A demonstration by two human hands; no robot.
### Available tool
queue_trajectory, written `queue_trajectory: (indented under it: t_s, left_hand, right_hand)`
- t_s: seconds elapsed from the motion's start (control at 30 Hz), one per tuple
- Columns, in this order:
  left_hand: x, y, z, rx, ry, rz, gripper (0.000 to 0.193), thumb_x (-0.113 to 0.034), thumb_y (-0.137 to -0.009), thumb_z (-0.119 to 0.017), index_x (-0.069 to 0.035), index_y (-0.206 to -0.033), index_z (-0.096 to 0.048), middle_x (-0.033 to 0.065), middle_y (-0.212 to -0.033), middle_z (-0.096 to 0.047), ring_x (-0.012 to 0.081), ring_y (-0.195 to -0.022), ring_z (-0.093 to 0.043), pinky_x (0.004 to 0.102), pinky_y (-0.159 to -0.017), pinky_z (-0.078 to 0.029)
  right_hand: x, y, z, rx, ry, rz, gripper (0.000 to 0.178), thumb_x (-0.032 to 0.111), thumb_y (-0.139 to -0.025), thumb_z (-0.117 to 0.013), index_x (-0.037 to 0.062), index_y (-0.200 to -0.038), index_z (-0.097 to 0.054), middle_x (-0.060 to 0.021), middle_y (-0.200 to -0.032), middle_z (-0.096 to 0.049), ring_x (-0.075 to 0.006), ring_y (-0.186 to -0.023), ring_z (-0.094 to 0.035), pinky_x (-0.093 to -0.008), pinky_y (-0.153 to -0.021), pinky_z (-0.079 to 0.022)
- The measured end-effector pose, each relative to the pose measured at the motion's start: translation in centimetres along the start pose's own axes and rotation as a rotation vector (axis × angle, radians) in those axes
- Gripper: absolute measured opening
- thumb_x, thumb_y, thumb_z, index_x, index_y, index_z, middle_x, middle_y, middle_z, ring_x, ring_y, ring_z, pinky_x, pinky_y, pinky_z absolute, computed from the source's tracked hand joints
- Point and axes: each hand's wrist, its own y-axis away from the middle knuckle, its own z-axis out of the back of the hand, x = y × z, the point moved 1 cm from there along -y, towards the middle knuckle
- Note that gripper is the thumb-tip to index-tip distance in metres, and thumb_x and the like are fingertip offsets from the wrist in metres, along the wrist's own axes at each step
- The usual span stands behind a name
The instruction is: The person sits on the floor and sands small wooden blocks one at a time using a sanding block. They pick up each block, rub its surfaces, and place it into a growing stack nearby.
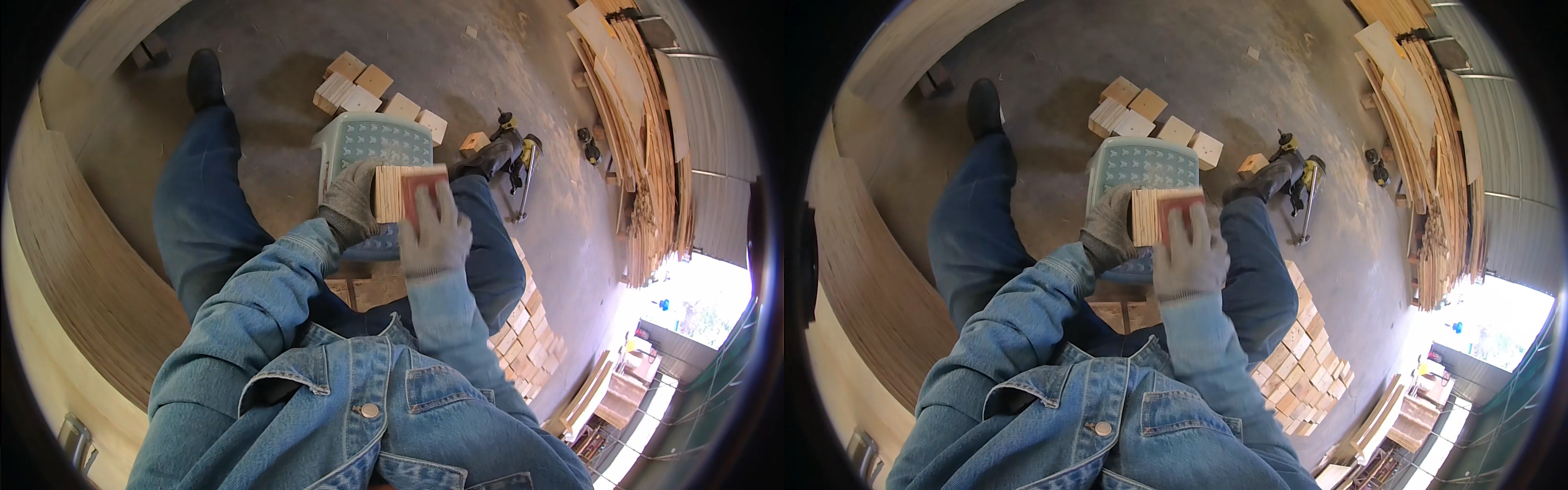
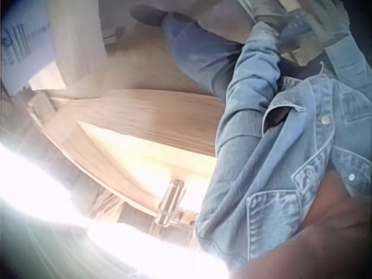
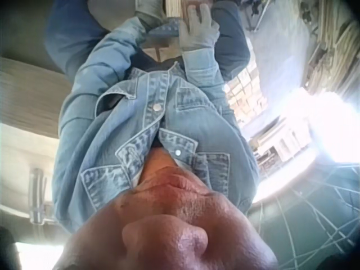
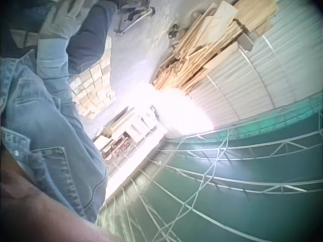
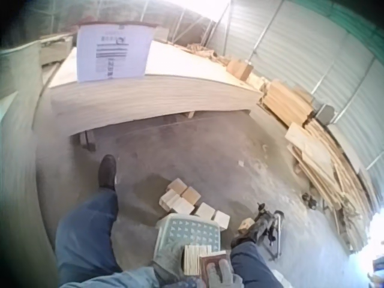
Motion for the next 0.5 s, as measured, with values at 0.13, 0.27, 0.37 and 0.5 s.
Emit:
queue_trajectory:
  t_s: [0.13, 0.27, 0.37, 0.5]
  left_hand:
    - [1.2, -0.1, -1.0, 0.064, 0.065, 0.032, 0.096, -0.035, -0.065, -0.095, -0.012, -0.144, -0.045, 0.0198, -0.135, -0.055, 0.0404, -0.128, -0.054, 0.0488, -0.114, -0.044]
    - [1.8, 0.2, -0.9, 0.068, 0.032, 0.046, 0.099, -0.035, -0.066, -0.093, -0.012, -0.147, -0.042, 0.0211, -0.139, -0.053, 0.0406, -0.135, -0.050, 0.0480, -0.119, -0.041]
    - [0.5, 0.2, -0.6, 0.103, -0.008, 0.045, 0.098, -0.033, -0.066, -0.093, -0.012, -0.147, -0.043, 0.0213, -0.139, -0.053, 0.0409, -0.134, -0.051, 0.0469, -0.119, -0.041]
    - [1.0, 0.5, -1.5, 0.066, -0.050, 0.031, 0.097, -0.034, -0.063, -0.096, -0.010, -0.143, -0.046, 0.0191, -0.134, -0.055, 0.0402, -0.126, -0.055, 0.0479, -0.113, -0.047]
  right_hand:
    - [1.6, -8.1, 0.3, 0.036, 0.026, -0.074, 0.060, 0.037, -0.090, -0.071, 0.0200, -0.147, -0.063, -0.0096, -0.161, -0.048, -0.0460, -0.115, -0.062, -0.0563, -0.097, -0.052]
    - [1.9, -7.0, 0.7, 0.081, 0.023, -0.075, 0.061, 0.038, -0.091, -0.071, 0.0192, -0.148, -0.062, -0.0100, -0.161, -0.048, -0.0461, -0.119, -0.060, -0.0555, -0.099, -0.052]
    - [-0.2, 0.7, -0.2, 0.003, -0.035, -0.010, 0.062, 0.039, -0.091, -0.071, 0.0171, -0.148, -0.062, -0.0116, -0.161, -0.046, -0.0482, -0.126, -0.056, -0.0567, -0.103, -0.050]
    - [-0.3, 5.0, 0.9, 0.032, 0.013, -0.016, 0.059, 0.036, -0.089, -0.074, 0.0158, -0.144, -0.066, -0.0127, -0.161, -0.047, -0.0491, -0.127, -0.055, -0.0571, -0.106, -0.047]
